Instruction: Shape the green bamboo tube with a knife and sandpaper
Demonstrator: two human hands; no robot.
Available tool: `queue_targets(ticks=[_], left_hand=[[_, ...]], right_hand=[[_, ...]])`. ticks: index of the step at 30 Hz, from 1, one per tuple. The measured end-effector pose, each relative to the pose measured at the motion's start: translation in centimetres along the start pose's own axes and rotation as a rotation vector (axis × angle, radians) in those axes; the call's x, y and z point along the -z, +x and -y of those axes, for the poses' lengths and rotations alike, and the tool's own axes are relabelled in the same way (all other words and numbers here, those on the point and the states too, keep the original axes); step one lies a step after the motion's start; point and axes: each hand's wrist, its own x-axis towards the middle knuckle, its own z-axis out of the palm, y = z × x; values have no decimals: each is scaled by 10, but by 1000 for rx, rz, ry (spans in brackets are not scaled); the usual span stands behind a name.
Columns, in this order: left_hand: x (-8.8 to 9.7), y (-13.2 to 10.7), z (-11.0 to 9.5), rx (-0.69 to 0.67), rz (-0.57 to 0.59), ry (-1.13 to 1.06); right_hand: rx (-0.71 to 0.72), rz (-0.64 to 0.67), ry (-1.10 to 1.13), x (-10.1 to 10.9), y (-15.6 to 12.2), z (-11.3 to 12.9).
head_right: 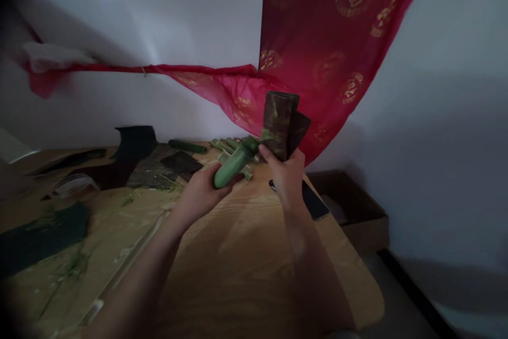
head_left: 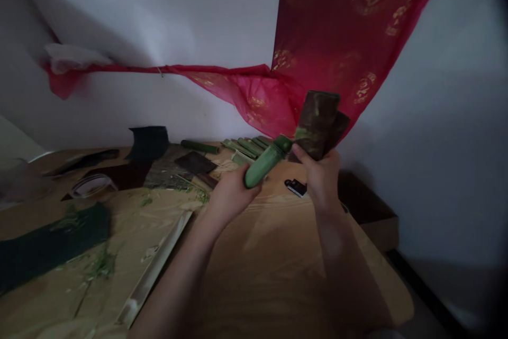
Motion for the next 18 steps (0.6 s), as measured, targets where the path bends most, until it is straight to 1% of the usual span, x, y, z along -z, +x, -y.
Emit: queue_targets(ticks=[1, 2, 4, 6, 10, 13, 15, 18], left_hand=[[2, 0, 0, 15, -51, 110], [3, -1, -1, 39, -78, 197], [5, -3, -5, 86, -84, 305], [5, -6, -10, 91, -78, 361], [4, -11, -22, 90, -48, 451], [6, -9, -23, 82, 4, 506], [10, -6, -19, 56, 40, 533], [20, -3, -10, 0, 72, 590]], right_hand=[[21, 27, -31, -3, -3, 1], [43, 61, -56, -6, -6, 3], [73, 116, -65, -12, -12, 7], [80, 115, -32, -16, -16, 10], [113, 12, -106, -11, -14, 10], [109, -41, -172, -4, -6, 7], [97, -23, -190, -1, -1, 3], [45, 77, -200, -1, 3, -4]])
